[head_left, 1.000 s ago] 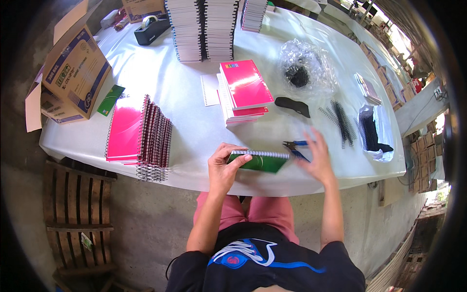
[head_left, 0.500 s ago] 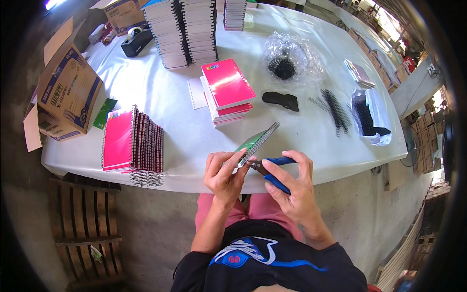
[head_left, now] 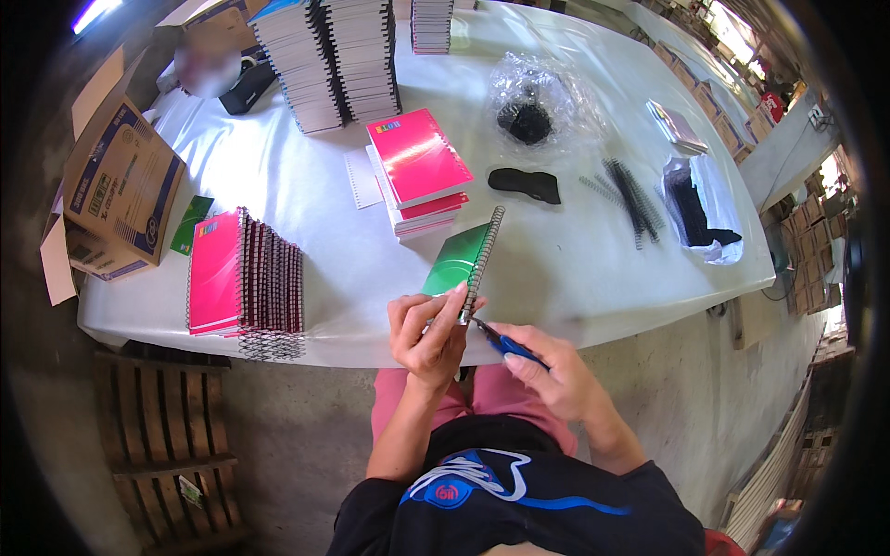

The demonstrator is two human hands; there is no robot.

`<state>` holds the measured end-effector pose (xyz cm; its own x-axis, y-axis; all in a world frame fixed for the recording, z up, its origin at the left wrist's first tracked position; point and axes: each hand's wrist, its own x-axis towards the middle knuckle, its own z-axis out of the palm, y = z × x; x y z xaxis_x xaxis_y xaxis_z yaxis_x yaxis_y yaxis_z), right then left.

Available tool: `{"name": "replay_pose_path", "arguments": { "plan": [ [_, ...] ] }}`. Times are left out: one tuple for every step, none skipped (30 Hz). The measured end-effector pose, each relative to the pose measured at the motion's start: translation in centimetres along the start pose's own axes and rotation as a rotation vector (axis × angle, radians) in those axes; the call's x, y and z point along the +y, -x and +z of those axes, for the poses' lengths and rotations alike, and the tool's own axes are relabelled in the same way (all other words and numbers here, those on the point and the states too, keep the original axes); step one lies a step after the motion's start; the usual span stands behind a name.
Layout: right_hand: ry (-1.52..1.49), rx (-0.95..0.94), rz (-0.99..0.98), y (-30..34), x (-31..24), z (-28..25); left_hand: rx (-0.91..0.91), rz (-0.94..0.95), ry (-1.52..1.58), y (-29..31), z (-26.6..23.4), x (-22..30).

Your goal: The person assembles spiral notebooks by sliding a metal binding into the punched holes of the paper and covers, using a blue plier-like tool to trim or secure the binding, and then stacking the completed notebooks on the table.

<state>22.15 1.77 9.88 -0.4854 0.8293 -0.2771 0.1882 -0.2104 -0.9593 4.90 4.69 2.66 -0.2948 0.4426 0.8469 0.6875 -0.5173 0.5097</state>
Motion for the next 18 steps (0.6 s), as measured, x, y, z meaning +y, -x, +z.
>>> {"name": "replay_pose_path", "arguments": {
  "plan": [
    [-0.341,-0.114,0.182,0.0,0.4,-0.3,0.005,0.021,0.000,0.2,0.1,-0.1],
    [-0.497,-0.174,0.211,-0.1,0.9,-0.3,0.002,0.022,0.018,0.4,0.0,-0.1],
    [-0.653,-0.239,0.237,-0.2,1.6,-0.3,0.000,0.025,0.032,0.4,0.0,-0.1],
    [-0.809,-0.304,0.262,-0.2,2.0,-0.3,-0.002,0.026,0.047,0.4,0.0,0.0],
    [-0.354,-0.149,0.031,-0.2,2.3,-0.3,-0.004,-0.061,0.078,0.3,0.0,0.0],
    [0.106,0.007,-0.202,-0.4,2.2,-0.3,-0.001,-0.141,0.107,-0.3,0.0,0.1],
    [0.569,0.171,-0.426,-0.6,2.3,-0.4,0.002,-0.220,0.137,-0.6,0.0,0.1],
    [0.712,0.282,-0.554,-0.6,3.0,-1.8,0.109,-0.492,0.505,0.4,0.5,-0.3],
    [0.396,0.420,-0.569,-1.3,4.2,-2.7,0.128,-0.513,0.674,-0.2,0.7,-0.5],
    [0.073,0.541,-0.566,-1.9,5.7,-3.2,0.107,-0.598,0.821,0.1,0.7,-0.8],
    [-0.255,0.650,-0.557,-2.1,6.6,-3.7,0.083,-0.681,0.968,0.4,0.9,-1.0],
    [-0.394,0.543,-0.618,-2.4,6.4,-3.4,0.063,-0.662,0.969,0.6,1.3,-0.8],
    [-0.533,0.431,-0.683,-3.0,5.6,-3.1,0.042,-0.637,0.970,0.8,2.1,-0.2],
    [-0.670,0.315,-0.745,-3.5,5.0,-2.8,0.063,-0.683,0.988,0.9,2.7,0.7],
    [-0.562,0.246,-0.820,-3.8,4.7,-2.6,0.037,-0.750,1.076,1.1,3.0,1.4],
    [-0.452,0.175,-0.893,-4.1,4.5,-2.4,-0.021,-0.774,1.020,1.3,3.5,1.8],
    [-0.342,0.102,-0.964,-4.4,4.2,-2.1,-0.076,-0.796,0.961,1.4,4.0,1.9],
    [-0.168,0.200,-0.916,-3.9,3.5,-1.3,-0.189,-0.711,0.615,1.2,4.8,2.2]
  ]
}}
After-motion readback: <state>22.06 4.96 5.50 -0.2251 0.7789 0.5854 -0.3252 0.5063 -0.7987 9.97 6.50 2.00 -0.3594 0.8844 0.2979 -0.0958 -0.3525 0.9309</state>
